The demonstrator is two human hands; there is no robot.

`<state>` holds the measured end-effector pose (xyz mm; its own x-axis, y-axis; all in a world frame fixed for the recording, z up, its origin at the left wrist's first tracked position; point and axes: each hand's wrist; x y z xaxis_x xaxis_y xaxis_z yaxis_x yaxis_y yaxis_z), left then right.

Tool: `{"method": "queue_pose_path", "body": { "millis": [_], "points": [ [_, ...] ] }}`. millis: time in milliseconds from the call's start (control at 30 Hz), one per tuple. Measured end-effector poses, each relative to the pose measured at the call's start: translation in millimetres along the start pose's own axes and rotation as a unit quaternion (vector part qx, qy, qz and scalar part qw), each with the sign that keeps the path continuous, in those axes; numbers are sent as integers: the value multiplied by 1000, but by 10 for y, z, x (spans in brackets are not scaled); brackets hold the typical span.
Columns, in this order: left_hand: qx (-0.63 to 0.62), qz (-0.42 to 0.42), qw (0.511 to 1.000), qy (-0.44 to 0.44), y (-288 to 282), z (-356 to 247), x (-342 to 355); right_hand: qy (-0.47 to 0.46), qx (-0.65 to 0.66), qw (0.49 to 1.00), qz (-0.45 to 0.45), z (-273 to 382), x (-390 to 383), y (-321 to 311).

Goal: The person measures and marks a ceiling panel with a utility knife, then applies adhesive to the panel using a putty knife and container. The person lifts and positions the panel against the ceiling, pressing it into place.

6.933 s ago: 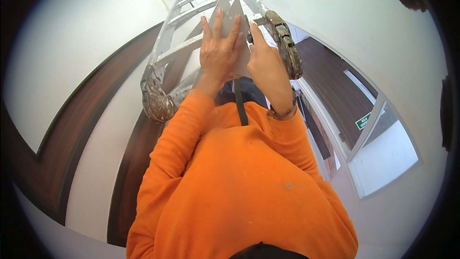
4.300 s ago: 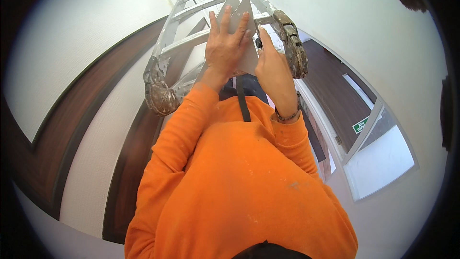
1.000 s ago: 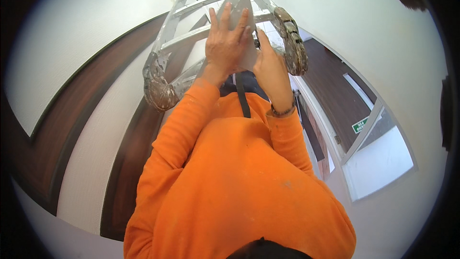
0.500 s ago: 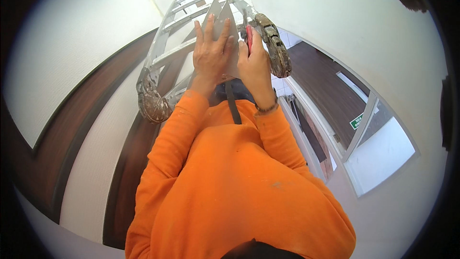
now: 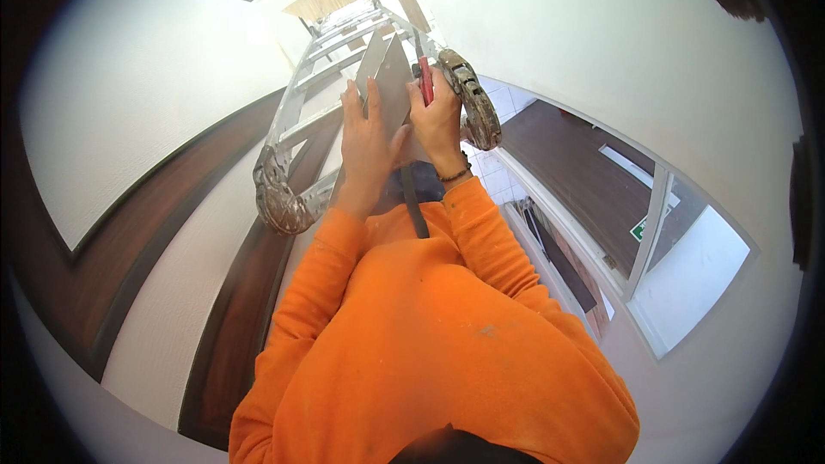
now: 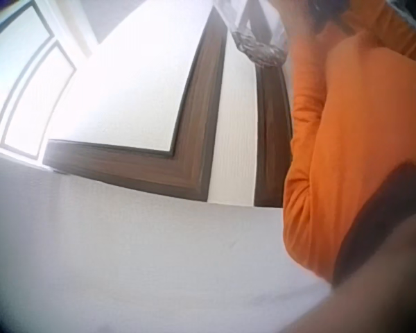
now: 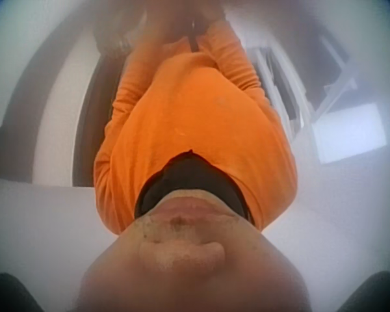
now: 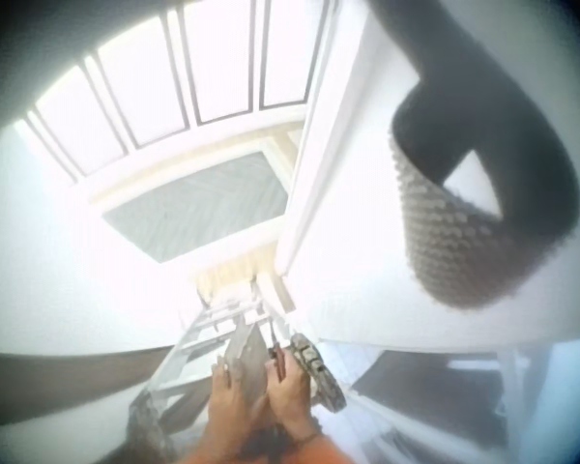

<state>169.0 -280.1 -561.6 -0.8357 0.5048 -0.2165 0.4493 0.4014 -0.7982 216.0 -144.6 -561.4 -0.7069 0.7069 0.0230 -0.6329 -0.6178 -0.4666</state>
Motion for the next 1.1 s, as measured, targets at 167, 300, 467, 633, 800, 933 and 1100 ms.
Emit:
{"method": "queue_pose_path", "body": {
  "millis": [167, 300, 467, 633, 800, 933, 1100],
  "points": [
    [1, 10, 999, -47, -168, -44, 51, 59, 41, 997, 29, 211, -119, -179],
    [-75, 33, 993, -80, -554, -109, 136, 50, 41, 997, 40, 105, -628, -292],
    [-126, 9, 991, -46, -952, -198, 295, -56, -103, 990, 81, 43, -793, -276],
    [-219, 15, 975, -15, -1348, -391, 391, -200, -198, 956, 82, -60, -509, -49],
    [-332, 69, 940, -37, -1752, -683, 382, -210, -192, 953, 104, -47, -455, -93],
    [-376, 61, 925, -2, -1953, -828, 370, -141, -149, 972, 118, -28, -508, -125],
    [-348, 43, 936, 37, -2113, -912, 380, -93, -82, 987, 102, 21, -378, -181]
  ]
}}
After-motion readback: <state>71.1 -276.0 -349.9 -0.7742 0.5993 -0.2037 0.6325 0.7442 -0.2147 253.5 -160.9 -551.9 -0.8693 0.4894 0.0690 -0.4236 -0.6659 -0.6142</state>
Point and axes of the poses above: each hand's wrist, its own x-axis towards the middle knuckle, its own y-axis out of the palm, z = x × y, and after that the axes turned 12 degrees about -y, right-handed
